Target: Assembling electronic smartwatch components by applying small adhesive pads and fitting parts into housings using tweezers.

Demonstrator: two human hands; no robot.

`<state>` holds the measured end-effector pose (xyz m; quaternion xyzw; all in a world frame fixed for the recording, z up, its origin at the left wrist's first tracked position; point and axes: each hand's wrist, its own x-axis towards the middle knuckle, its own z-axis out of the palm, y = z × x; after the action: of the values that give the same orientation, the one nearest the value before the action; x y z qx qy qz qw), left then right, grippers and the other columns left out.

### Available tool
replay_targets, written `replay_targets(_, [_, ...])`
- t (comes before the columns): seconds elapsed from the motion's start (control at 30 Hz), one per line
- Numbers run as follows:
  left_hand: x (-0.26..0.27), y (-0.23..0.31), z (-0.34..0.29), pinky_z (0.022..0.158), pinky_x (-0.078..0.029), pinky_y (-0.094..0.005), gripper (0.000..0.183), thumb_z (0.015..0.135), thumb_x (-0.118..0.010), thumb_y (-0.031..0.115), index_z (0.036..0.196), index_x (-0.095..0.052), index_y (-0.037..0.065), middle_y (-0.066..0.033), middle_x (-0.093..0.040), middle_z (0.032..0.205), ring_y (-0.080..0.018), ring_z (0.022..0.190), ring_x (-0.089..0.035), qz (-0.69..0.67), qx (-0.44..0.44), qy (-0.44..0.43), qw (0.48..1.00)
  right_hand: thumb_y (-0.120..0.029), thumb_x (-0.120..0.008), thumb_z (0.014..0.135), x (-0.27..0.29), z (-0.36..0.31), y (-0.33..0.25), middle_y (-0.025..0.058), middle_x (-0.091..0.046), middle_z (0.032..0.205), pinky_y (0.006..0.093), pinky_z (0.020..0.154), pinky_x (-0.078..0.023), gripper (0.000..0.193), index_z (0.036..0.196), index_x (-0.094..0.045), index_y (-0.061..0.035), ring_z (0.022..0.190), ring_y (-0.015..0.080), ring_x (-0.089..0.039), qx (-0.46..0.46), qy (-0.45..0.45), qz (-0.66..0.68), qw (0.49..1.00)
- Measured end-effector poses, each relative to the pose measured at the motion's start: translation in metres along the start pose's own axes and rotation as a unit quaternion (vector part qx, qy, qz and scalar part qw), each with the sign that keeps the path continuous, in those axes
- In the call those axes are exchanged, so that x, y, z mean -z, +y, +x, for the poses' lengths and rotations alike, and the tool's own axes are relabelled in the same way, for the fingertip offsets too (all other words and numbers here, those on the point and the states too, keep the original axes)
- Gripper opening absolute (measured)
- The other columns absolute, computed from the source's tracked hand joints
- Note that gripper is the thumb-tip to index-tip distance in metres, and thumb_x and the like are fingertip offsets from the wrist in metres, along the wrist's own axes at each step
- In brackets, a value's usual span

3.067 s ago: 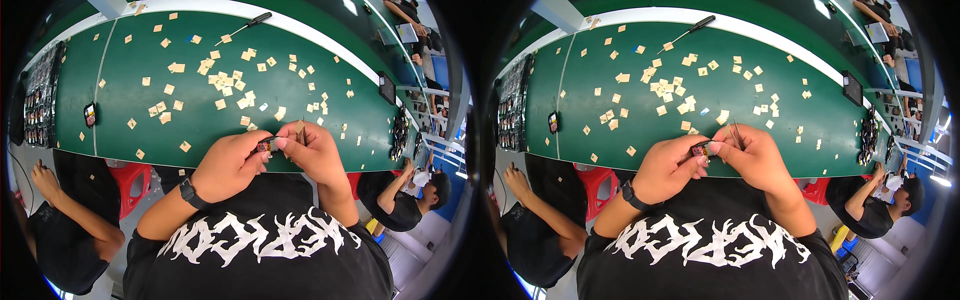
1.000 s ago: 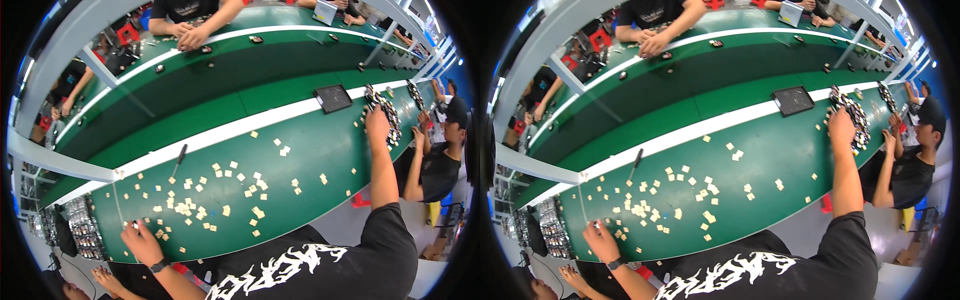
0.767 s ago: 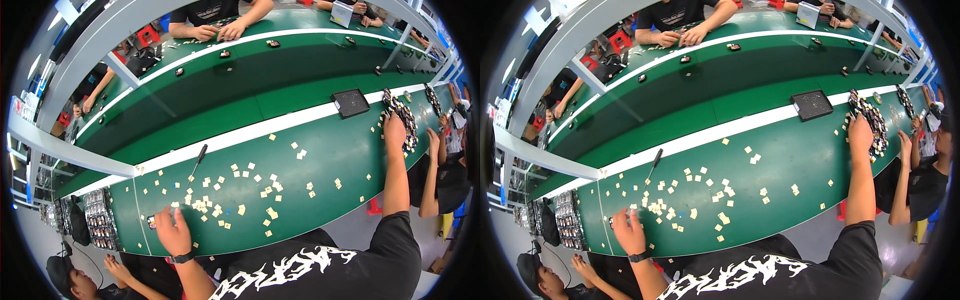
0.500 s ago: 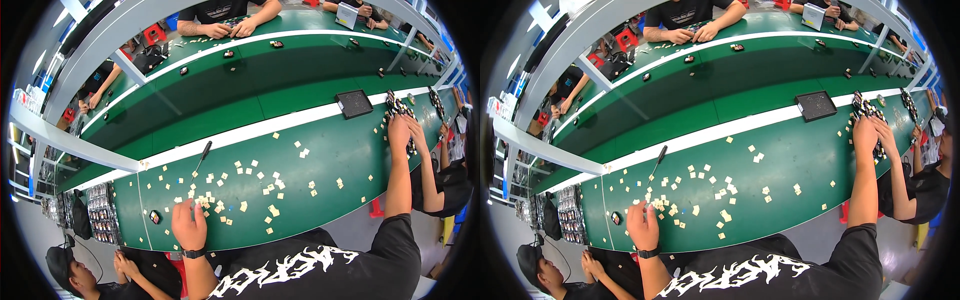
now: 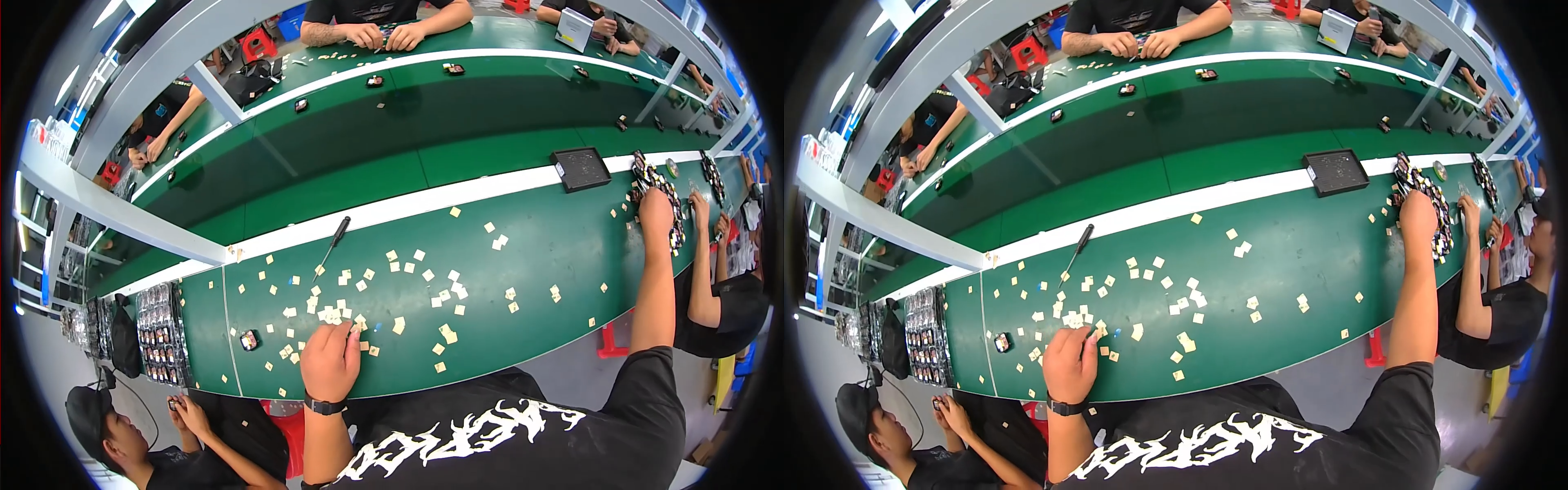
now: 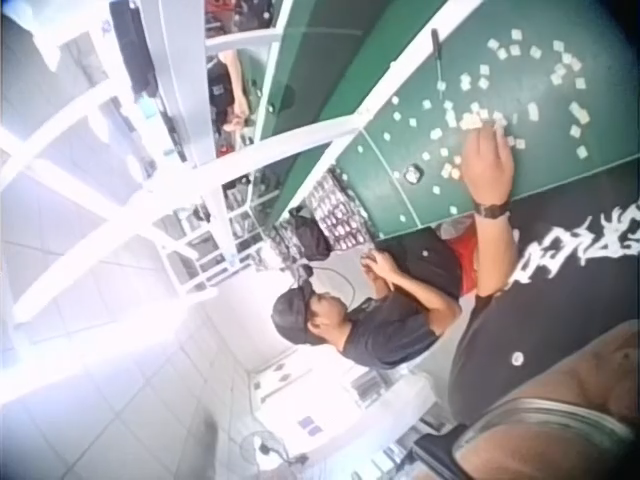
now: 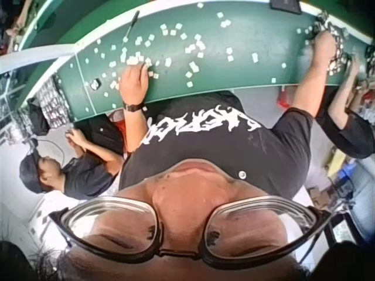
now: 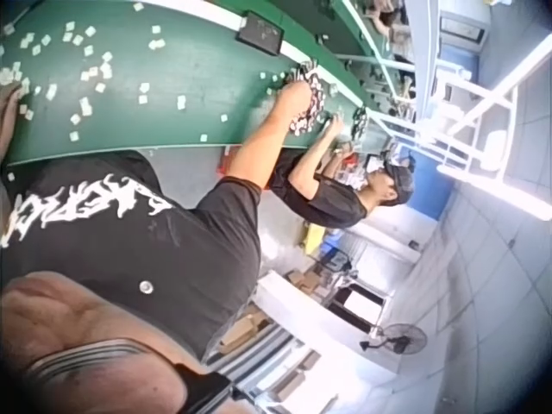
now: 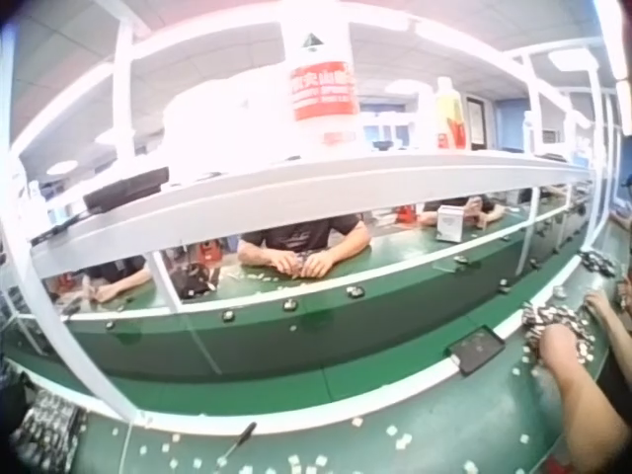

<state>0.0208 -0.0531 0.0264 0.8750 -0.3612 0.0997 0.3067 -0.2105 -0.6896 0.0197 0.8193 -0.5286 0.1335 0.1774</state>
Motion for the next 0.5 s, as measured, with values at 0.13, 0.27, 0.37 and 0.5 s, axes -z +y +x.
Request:
replay_targets(0.13, [-0.001, -0.001, -0.003, 0.060, -0.049, -0.0377, 0.014, 0.086, -0.071, 0.003, 0.100, -0.070, 0.001, -0.0127, -0.064, 0.084, -0.0295, 0.069, -0.063, -0.017, -0.006, -0.002, 1.000, -0.015, -0.056, 0.092, 0.001, 0.011, 0.008, 0.0235, -0.071, 0.090, 0.0517, 0.076, -0.057, 0.021, 0.087, -0.070, 0.0000, 0.086, 0.0421, -0.071, 0.036, -0.018, -0.029, 0.999])
replay_targets(0.27, [-0.001, -0.002, -0.006, 0.061, -0.051, -0.0387, 0.013, 0.084, -0.074, 0.007, 0.096, -0.070, 0.003, -0.0097, -0.064, 0.081, -0.0295, 0.070, -0.063, -0.016, -0.004, -0.006, 1.000, -0.016, -0.059, 0.089, 0.004, 0.013, 0.011, 0.0232, -0.070, 0.088, 0.0522, 0.077, -0.056, 0.019, 0.085, -0.069, -0.0003, 0.085, 0.0430, -0.070, 0.076, -0.002, -0.027, 0.997])
replay_targets(0.37, [-0.001, -0.001, -0.007, 0.061, -0.050, -0.0386, 0.013, 0.084, -0.074, 0.007, 0.096, -0.070, 0.003, -0.0094, -0.064, 0.081, -0.0293, 0.069, -0.063, -0.021, -0.013, -0.013, 1.000, -0.018, -0.062, 0.084, 0.008, 0.010, 0.014, 0.0237, -0.069, 0.085, 0.0528, 0.074, -0.054, 0.019, 0.083, -0.069, -0.0005, 0.080, 0.0430, -0.068, 0.074, -0.005, 0.017, 0.997])
replay_targets(0.5, [-0.003, 0.001, -0.007, 0.060, -0.050, -0.0386, 0.013, 0.084, -0.074, 0.007, 0.096, -0.070, 0.003, -0.0091, -0.064, 0.081, -0.0293, 0.068, -0.063, -0.043, -0.021, -0.024, 0.999, -0.018, -0.068, 0.083, 0.024, -0.003, -0.001, 0.0241, -0.068, 0.084, 0.0508, 0.071, -0.052, 0.017, 0.084, -0.068, -0.0011, 0.080, 0.0411, -0.067, 0.090, -0.027, 0.101, 0.991])
